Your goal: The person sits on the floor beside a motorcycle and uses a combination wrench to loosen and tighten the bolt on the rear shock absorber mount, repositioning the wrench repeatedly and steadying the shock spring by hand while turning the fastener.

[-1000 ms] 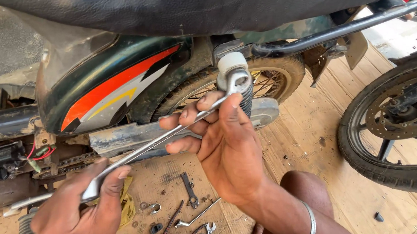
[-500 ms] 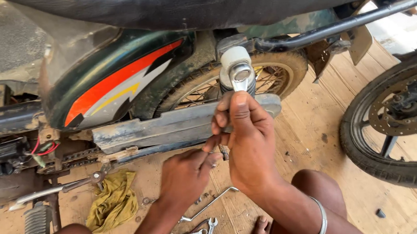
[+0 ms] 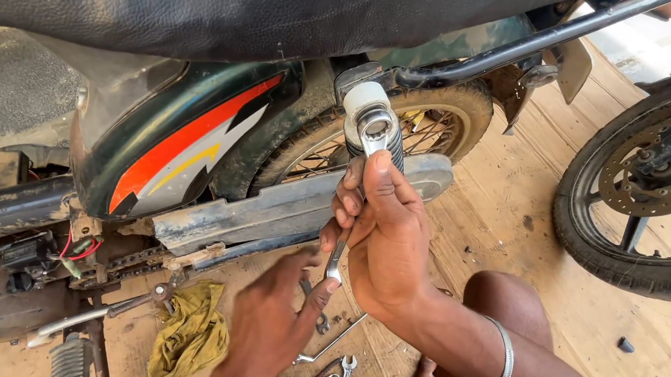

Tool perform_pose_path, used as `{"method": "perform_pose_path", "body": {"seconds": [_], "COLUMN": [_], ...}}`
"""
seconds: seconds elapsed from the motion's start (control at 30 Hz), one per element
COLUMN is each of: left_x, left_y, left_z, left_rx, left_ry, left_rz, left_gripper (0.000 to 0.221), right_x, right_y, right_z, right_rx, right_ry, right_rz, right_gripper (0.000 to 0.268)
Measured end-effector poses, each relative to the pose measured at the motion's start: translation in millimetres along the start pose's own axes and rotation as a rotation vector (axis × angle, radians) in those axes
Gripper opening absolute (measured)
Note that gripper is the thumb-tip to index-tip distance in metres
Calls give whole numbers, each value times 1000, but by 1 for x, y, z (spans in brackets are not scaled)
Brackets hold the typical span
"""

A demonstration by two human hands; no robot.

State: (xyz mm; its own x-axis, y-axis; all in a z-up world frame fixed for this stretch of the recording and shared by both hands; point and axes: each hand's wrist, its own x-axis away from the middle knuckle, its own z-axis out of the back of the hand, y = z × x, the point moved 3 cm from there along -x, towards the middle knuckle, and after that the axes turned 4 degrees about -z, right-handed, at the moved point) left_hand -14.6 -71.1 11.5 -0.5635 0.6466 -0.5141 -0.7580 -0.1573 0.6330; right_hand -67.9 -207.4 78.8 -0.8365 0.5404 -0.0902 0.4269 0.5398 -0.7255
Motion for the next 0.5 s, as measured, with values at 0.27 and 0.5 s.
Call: {"method": "perform_pose_path", "body": {"seconds": [0.27, 0.5], "left_x": [12, 22], "left_y": [-13, -24], "left_z": [-26, -24], "left_rx": [103, 222], "left_ry": [-196, -197], "left_rz": [145, 100], "left_gripper": [30, 30], "right_x": [1, -2], "right_y": [-3, -11], "right_z": [-7, 5], "right_rx": [87, 284], "right_ry": [132, 103], "right_rz": [42, 43], "right_gripper": [39, 39]}}
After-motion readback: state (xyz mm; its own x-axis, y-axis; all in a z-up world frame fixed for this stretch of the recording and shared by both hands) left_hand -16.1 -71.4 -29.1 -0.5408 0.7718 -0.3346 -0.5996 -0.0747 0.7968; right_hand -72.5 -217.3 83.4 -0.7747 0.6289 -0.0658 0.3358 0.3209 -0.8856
